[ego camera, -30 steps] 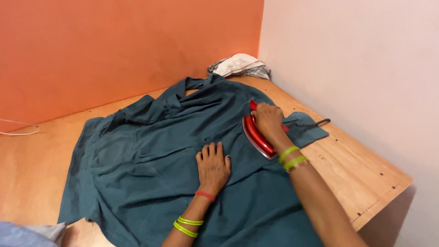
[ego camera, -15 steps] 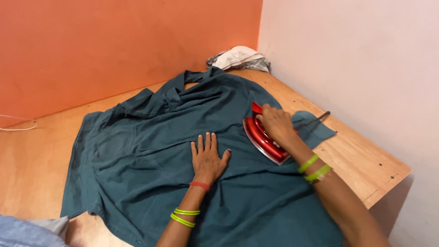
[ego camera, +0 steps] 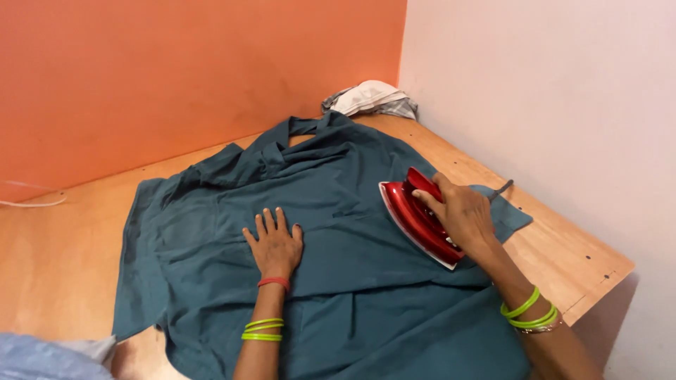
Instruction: The person irons a dark green shirt laid out on a wooden table. They use a red iron to smooth the fabric, repeatedly adjusting the shirt with their left hand while moving the iron across different sections.
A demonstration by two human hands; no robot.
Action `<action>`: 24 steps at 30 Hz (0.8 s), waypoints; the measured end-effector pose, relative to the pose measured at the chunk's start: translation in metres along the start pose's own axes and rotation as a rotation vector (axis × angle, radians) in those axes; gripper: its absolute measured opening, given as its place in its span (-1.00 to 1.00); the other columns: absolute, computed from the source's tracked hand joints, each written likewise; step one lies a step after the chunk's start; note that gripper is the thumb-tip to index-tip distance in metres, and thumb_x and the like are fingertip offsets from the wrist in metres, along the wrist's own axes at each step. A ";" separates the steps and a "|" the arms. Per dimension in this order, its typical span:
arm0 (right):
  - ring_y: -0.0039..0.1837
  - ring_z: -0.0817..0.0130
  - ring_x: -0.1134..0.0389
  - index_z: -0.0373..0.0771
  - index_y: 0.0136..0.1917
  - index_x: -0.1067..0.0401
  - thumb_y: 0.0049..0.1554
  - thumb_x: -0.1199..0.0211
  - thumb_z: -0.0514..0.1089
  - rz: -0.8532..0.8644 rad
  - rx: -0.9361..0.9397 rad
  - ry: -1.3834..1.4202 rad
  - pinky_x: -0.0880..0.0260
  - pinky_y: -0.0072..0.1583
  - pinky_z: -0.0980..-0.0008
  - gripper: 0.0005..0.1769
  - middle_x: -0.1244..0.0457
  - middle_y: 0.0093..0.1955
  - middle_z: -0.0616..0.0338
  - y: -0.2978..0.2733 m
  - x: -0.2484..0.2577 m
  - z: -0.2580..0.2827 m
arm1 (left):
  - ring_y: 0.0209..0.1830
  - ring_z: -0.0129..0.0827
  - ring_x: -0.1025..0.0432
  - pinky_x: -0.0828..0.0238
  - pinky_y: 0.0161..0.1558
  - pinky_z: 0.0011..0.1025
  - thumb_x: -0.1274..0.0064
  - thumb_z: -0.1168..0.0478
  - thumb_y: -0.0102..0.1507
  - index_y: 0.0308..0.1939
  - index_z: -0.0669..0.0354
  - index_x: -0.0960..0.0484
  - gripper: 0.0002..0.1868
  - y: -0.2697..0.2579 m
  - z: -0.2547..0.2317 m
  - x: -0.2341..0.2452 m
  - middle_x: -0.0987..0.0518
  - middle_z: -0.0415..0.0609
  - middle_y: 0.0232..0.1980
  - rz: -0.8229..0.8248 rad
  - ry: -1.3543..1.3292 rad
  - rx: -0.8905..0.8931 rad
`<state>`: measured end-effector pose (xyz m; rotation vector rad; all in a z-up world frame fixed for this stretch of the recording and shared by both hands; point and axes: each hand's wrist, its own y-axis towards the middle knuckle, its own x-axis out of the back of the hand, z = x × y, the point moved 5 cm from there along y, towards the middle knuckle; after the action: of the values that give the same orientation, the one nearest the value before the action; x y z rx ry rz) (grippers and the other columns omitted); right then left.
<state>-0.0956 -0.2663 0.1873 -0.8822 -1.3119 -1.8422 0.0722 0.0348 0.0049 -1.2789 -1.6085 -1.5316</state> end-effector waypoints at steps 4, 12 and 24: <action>-0.30 -0.04 -0.41 -0.18 0.06 -0.44 0.18 -0.13 0.32 0.110 0.143 -0.092 -0.34 -0.24 0.03 -0.47 -0.36 -0.40 -0.06 -0.001 0.012 0.043 | 0.55 0.00 -0.07 0.22 0.46 0.20 0.24 -0.13 0.33 0.46 0.11 -0.32 -0.32 0.002 0.001 0.002 -0.25 0.11 0.53 -0.019 -0.023 -0.003; -0.30 -0.02 -0.41 -0.28 -0.03 -0.43 0.19 -0.15 0.28 0.152 0.426 0.033 -0.35 -0.27 0.07 -0.46 -0.34 -0.40 -0.05 0.019 -0.061 0.117 | 0.53 -0.05 -0.15 0.11 0.47 0.13 0.14 0.16 0.27 0.49 0.42 -0.22 -0.29 0.004 0.011 -0.005 -0.31 0.16 0.50 -0.120 -0.135 0.014; -0.25 0.16 -0.46 -0.18 -0.26 -0.49 0.13 -0.30 0.18 -0.217 0.298 -0.224 -0.38 -0.26 0.10 -0.60 -0.38 -0.32 0.11 0.125 -0.227 0.121 | 0.51 0.04 -0.16 0.08 0.46 0.08 0.16 -0.01 0.38 0.43 0.46 -0.26 -0.32 0.003 0.008 0.001 -0.33 0.27 0.46 -0.194 -0.114 0.056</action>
<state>0.1444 -0.1462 0.0879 -0.8273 -1.8300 -1.6796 0.0760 0.0422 0.0054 -1.2295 -1.8824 -1.5388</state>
